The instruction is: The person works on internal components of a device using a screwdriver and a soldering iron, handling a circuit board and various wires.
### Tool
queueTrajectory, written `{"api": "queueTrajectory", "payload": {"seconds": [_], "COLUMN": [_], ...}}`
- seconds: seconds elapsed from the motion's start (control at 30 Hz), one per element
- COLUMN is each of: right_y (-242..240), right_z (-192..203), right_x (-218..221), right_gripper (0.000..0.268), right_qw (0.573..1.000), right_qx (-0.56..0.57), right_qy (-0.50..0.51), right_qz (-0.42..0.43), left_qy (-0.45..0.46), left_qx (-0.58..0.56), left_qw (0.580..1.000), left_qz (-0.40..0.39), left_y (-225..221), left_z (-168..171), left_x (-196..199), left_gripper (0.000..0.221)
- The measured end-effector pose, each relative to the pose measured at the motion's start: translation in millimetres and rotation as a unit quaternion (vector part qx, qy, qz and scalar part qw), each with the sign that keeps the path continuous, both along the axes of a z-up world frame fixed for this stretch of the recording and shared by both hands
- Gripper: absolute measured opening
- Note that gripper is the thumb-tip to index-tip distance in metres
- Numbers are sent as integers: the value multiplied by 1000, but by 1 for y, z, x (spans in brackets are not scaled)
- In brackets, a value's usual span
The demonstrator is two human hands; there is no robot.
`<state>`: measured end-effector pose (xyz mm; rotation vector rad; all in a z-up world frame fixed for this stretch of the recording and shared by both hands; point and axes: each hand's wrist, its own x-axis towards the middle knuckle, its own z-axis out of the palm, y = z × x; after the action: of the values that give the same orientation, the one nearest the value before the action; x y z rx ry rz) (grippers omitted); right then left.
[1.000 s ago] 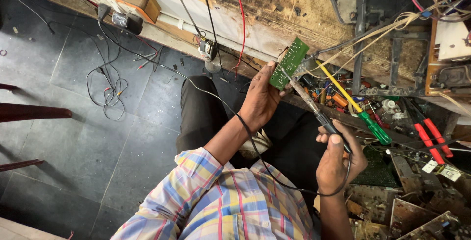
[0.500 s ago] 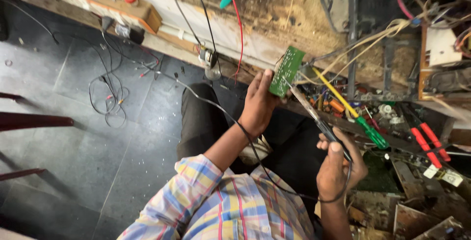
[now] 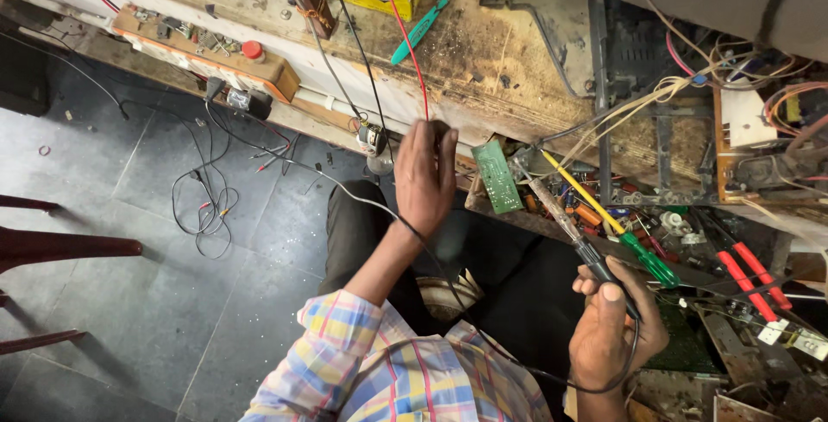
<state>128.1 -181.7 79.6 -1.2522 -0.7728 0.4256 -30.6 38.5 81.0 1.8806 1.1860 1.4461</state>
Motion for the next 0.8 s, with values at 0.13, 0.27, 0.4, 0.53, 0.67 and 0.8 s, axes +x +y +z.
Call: {"api": "queueTrajectory", "payload": {"seconds": [0.13, 0.27, 0.4, 0.53, 0.67, 0.8], "right_y": [-1, 2, 7, 11, 13, 16], "right_z": [1, 3, 4, 3, 2, -1], "right_x": [-2, -5, -10, -19, -22, -19], "right_gripper": [27, 28, 31, 35, 37, 36], "right_qw": [1000, 1000, 999, 996, 994, 998], "right_qx": [9, 20, 4, -16, -49, -9], "right_qy": [5, -4, -36, -88, -97, -64], "right_qz": [2, 2, 1, 10, 11, 24], "left_qy": [21, 76, -5, -112, -250, -349], "left_qx": [79, 107, 90, -115, -164, -203], "left_qw": [996, 990, 995, 987, 949, 906], "left_qz": [25, 47, 43, 13, -96, -130], "left_y": [29, 54, 50, 16, 5, 12], "left_z": [19, 26, 15, -14, -39, -48], "left_x": [1, 6, 2, -5, -6, -5], "left_gripper": [9, 9, 18, 18, 19, 16]}}
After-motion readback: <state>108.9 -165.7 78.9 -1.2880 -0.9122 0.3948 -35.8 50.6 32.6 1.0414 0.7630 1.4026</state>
